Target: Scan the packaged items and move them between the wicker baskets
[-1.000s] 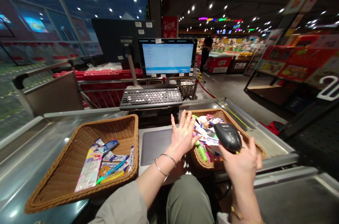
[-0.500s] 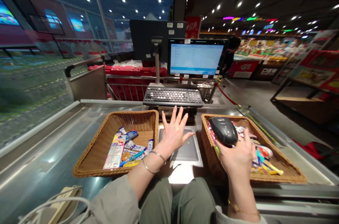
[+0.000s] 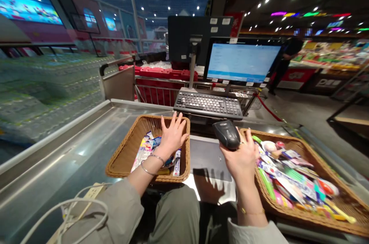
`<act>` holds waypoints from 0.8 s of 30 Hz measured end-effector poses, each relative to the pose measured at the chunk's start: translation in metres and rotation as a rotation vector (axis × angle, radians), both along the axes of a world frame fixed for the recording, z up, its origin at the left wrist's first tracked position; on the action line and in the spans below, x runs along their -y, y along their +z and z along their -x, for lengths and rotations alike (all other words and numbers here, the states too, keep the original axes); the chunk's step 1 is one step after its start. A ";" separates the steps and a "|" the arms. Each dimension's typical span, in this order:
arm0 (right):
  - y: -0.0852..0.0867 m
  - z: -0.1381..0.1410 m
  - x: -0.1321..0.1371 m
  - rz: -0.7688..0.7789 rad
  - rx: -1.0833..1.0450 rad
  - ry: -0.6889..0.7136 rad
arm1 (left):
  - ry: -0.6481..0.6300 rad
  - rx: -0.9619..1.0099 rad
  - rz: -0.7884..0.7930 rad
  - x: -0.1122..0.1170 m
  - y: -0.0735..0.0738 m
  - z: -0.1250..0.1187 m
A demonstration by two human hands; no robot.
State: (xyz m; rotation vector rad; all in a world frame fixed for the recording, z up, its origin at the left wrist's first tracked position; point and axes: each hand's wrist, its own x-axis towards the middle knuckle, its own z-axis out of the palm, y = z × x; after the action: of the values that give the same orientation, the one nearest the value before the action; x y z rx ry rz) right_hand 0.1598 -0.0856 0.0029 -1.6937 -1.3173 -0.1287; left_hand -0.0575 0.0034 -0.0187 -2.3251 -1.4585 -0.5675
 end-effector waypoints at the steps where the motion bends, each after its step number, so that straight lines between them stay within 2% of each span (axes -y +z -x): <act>1: -0.002 0.004 -0.003 0.012 -0.004 0.010 | 0.008 -0.010 0.009 -0.002 -0.003 0.006; 6: -0.016 0.019 -0.016 0.072 -0.019 0.043 | 0.025 -0.080 0.069 -0.010 -0.015 0.031; 13: -0.042 0.029 -0.028 0.149 -0.009 0.089 | -0.039 -0.220 0.149 -0.030 -0.028 0.055; 18: -0.056 0.035 -0.032 0.189 -0.009 0.105 | -0.128 -0.329 0.258 -0.039 -0.044 0.060; 21: -0.058 0.037 -0.033 0.201 -0.024 0.102 | -0.186 -0.376 0.355 -0.039 -0.057 0.059; 24: -0.057 0.038 -0.033 0.208 -0.043 0.099 | -0.296 -0.416 0.471 -0.037 -0.071 0.057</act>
State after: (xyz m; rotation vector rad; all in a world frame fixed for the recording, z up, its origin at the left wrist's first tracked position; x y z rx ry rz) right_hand 0.1223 -0.0525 -0.0545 -1.7892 -1.4194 0.1058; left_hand -0.1146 0.0404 -0.0896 -2.8184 -1.1472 0.2229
